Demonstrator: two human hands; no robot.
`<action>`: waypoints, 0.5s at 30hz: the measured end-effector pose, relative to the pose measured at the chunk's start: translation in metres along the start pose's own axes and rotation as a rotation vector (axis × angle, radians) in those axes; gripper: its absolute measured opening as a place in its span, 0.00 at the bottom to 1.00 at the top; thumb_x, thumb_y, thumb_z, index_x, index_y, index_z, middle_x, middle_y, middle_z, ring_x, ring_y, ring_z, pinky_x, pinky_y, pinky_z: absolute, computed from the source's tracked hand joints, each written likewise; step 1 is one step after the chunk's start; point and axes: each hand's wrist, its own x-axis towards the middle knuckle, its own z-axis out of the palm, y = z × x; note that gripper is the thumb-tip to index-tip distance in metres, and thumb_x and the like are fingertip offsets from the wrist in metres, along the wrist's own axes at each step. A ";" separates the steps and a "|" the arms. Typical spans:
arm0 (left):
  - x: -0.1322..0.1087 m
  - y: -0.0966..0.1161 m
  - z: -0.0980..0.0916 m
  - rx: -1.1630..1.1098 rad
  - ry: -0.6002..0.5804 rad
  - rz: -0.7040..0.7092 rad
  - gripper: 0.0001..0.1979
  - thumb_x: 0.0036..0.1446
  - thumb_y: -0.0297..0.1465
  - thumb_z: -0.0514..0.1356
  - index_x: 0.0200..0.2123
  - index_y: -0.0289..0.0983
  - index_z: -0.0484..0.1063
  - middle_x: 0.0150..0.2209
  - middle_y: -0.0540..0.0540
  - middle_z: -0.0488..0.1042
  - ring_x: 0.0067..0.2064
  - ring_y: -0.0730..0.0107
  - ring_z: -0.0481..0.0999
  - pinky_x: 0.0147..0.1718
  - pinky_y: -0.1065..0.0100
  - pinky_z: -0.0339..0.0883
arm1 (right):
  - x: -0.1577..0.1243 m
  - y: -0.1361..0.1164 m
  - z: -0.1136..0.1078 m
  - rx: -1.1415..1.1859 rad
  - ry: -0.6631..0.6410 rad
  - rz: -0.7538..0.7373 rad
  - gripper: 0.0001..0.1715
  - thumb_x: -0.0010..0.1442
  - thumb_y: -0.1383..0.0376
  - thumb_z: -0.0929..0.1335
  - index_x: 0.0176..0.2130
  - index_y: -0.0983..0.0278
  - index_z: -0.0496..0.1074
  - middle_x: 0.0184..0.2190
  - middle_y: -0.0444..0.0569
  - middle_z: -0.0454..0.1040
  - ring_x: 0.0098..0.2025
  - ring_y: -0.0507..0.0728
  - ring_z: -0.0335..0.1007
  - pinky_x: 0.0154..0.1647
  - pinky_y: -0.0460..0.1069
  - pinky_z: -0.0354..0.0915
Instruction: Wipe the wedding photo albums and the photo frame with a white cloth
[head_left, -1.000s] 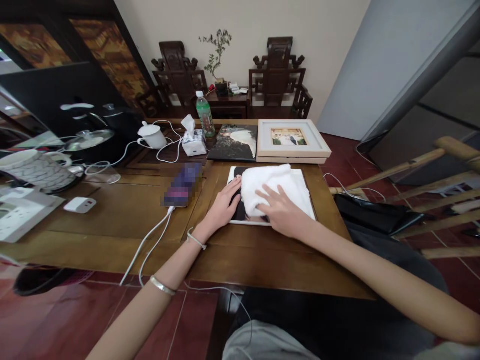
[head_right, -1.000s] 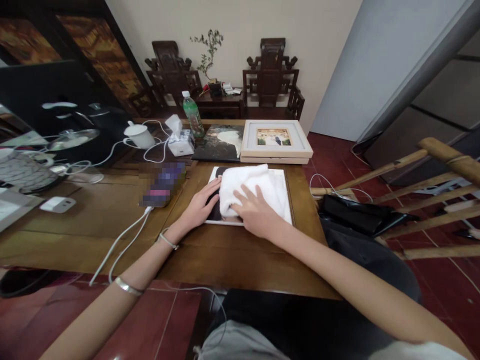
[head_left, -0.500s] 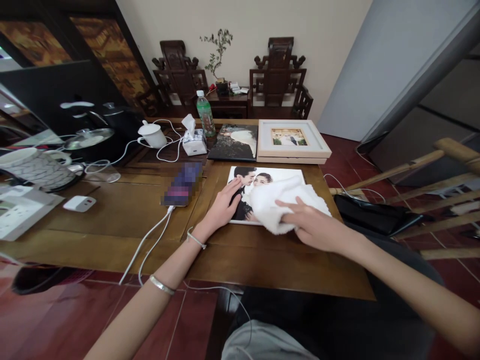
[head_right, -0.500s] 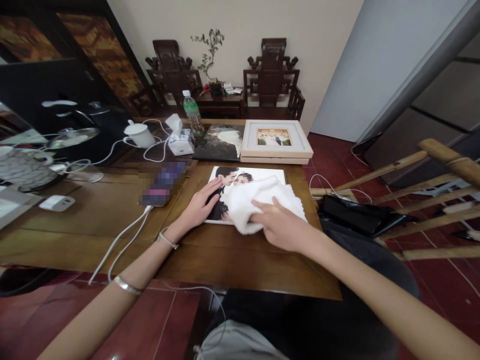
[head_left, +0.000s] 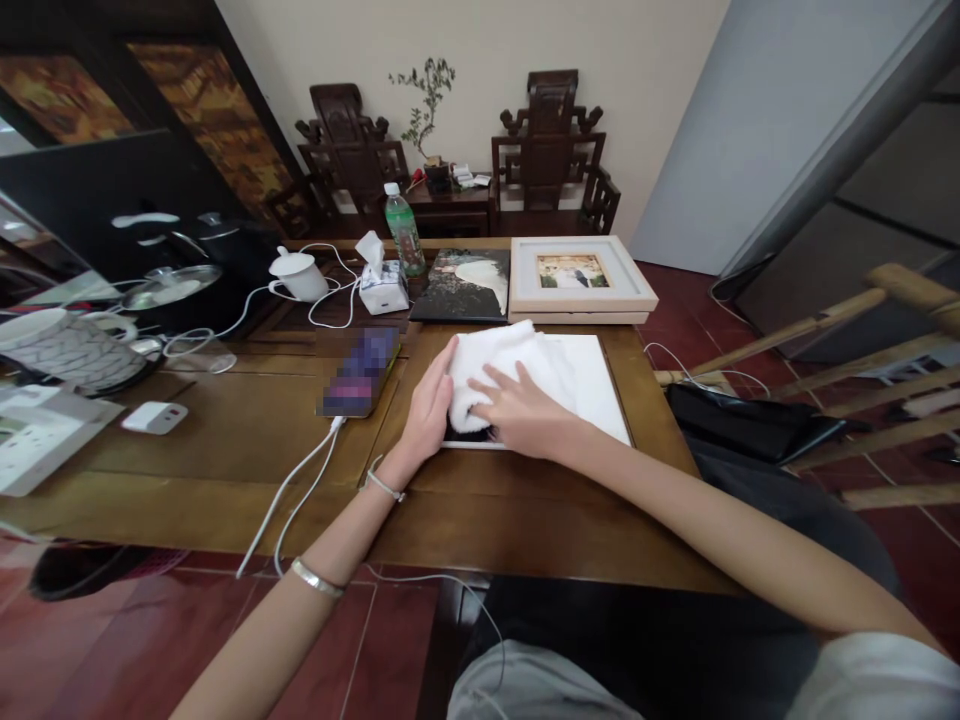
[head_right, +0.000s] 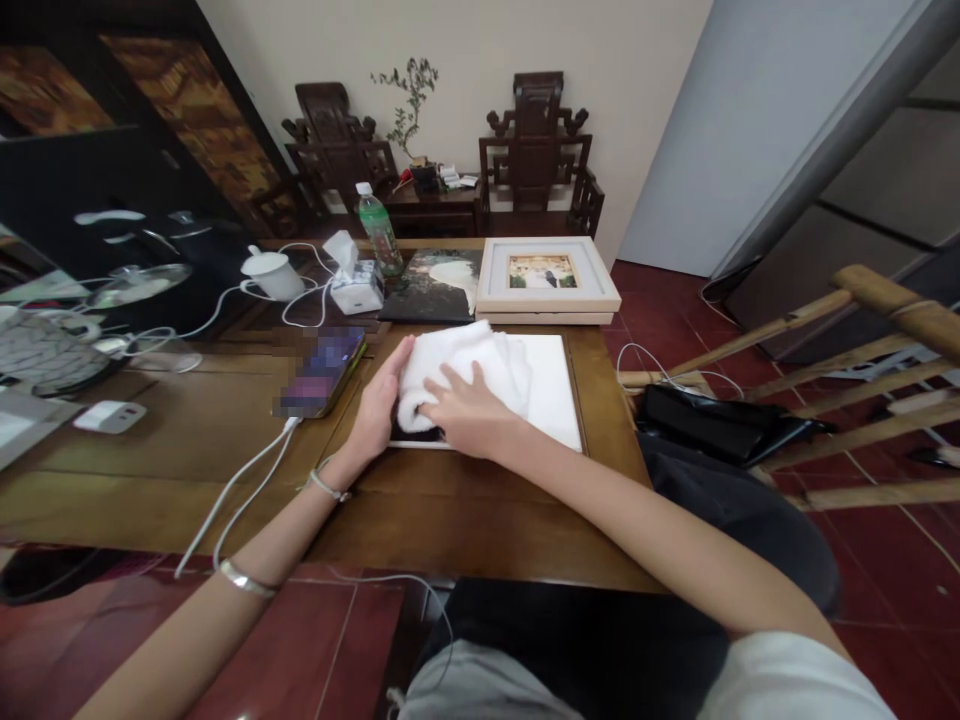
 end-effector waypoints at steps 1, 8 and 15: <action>0.000 0.000 -0.001 -0.018 0.017 0.006 0.28 0.66 0.44 0.39 0.64 0.38 0.54 0.65 0.44 0.55 0.66 0.62 0.54 0.64 0.58 0.46 | -0.005 -0.006 0.000 0.007 0.010 -0.058 0.24 0.56 0.75 0.61 0.51 0.64 0.70 0.63 0.58 0.59 0.65 0.72 0.45 0.56 0.75 0.48; -0.001 0.005 0.003 0.181 -0.206 0.079 0.28 0.65 0.44 0.46 0.64 0.37 0.55 0.66 0.41 0.54 0.67 0.59 0.52 0.64 0.55 0.46 | -0.068 -0.017 -0.019 0.160 -0.088 -0.111 0.28 0.49 0.80 0.59 0.45 0.62 0.73 0.56 0.54 0.68 0.64 0.64 0.53 0.58 0.68 0.53; 0.000 0.004 0.007 0.294 -0.302 0.053 0.24 0.64 0.38 0.49 0.61 0.37 0.60 0.64 0.41 0.58 0.66 0.58 0.54 0.63 0.52 0.49 | -0.087 0.029 -0.041 0.192 -0.158 0.232 0.30 0.45 0.80 0.59 0.42 0.60 0.74 0.43 0.54 0.76 0.43 0.61 0.72 0.41 0.53 0.64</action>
